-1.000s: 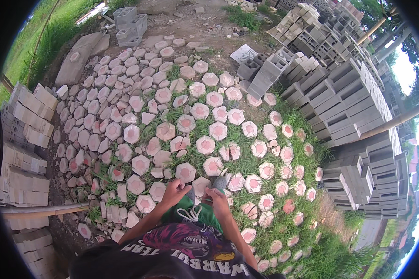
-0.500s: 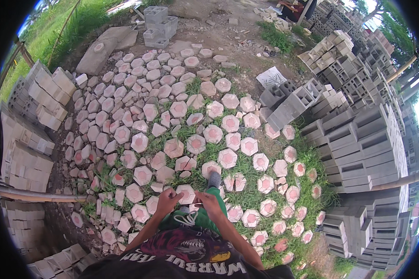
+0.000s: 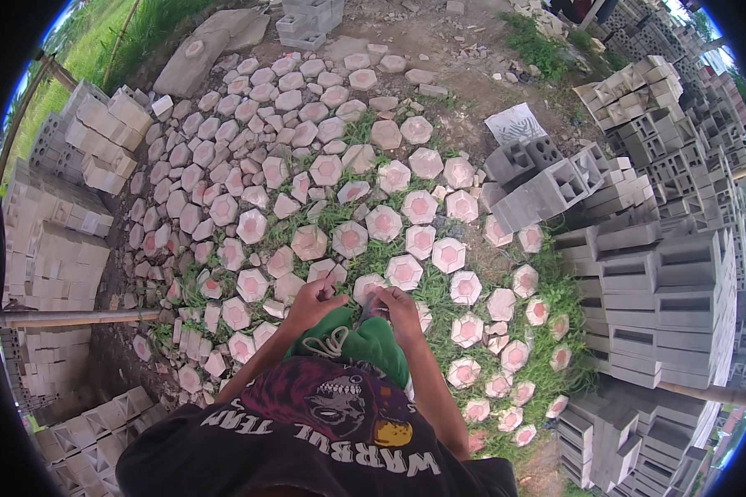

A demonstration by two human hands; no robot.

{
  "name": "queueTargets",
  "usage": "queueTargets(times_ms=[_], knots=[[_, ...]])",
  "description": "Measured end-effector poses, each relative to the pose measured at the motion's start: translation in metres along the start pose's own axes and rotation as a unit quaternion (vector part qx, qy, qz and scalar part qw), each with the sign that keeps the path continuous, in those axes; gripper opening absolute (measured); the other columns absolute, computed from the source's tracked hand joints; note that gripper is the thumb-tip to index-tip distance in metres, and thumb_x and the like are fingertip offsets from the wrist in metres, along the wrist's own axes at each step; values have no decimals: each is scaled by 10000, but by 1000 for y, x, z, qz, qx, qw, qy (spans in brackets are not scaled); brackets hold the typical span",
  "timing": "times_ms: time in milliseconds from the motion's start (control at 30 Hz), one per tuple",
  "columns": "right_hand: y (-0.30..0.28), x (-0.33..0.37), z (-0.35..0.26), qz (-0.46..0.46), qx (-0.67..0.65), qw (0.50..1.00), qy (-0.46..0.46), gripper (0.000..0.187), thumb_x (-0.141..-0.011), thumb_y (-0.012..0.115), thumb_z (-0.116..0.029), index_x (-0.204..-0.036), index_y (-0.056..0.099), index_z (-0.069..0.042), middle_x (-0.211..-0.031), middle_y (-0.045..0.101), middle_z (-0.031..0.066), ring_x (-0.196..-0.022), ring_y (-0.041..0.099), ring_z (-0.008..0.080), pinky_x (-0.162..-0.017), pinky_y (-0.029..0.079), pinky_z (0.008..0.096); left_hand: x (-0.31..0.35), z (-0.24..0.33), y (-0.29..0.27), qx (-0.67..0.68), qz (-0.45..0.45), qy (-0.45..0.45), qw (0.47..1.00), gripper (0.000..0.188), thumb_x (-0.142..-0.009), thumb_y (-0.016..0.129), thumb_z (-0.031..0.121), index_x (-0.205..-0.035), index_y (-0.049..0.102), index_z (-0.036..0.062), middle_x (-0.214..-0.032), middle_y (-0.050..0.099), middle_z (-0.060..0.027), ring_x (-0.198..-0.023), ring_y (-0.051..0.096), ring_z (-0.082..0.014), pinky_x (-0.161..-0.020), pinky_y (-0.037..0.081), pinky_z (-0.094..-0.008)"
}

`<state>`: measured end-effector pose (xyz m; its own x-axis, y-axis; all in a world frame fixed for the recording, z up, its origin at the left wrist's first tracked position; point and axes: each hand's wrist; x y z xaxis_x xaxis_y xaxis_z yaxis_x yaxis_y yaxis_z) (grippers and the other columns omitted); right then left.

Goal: The person repeatedly picks up hollow concrete blocks from a pile and carries them to a stack, placing them on top. The person walks back and forth across a paved area to repeat the process.

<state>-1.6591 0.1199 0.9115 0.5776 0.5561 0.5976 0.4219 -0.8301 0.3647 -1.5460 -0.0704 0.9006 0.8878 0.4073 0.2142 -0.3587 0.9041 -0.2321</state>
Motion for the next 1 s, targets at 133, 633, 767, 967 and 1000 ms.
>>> queueTargets(times_ms=[133,633,767,967,1000], knots=[[-7,-28,-10,-18,-11,999,30,168,-912,574,-220,-879,572,-55,-796,609,42,-728,581,132,-691,486,278,-19,18,2,-22,-15,-59,998,415,-776,734,293,-623,460,21,-552,397,-5,-526,358,-90,-473,298,-292],[24,-198,-124,-2,78,995,60,179,-904,567,-194,-994,568,-40,-863,613,51,-795,603,152,-743,510,303,-257,57,-32,19,-50,-103,993,504,-940,474,414,-618,551,33,-463,451,-2,-432,447,-83,-441,330,-264],[52,-250,-180,-15,61,998,29,179,-908,559,-210,-976,567,-45,-853,615,51,-786,598,147,-729,503,290,-328,87,-70,51,-50,-54,996,452,-966,402,377,-762,576,13,-474,449,-9,-435,454,-93,-454,339,-268],[95,-331,-229,-13,83,996,10,184,-912,568,-222,-926,598,-41,-832,627,52,-779,599,138,-711,503,283,-392,86,-119,108,-11,-40,993,314,-948,377,224,-851,584,9,-581,529,-45,-519,515,-109,-489,385,-265],[102,-339,-236,-14,72,997,21,189,-913,569,-226,-918,603,-41,-832,628,53,-779,599,139,-708,504,284,-401,82,-125,126,-4,-36,991,302,-943,375,208,-853,584,9,-596,536,-49,-529,521,-112,-497,393,-267]])
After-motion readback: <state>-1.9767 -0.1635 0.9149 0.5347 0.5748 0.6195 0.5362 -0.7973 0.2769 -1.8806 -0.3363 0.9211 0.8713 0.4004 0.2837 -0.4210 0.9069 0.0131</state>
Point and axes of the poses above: each hand's wrist, its own x-axis away from the middle knuckle, its own y-axis out of the palm, z = x × y
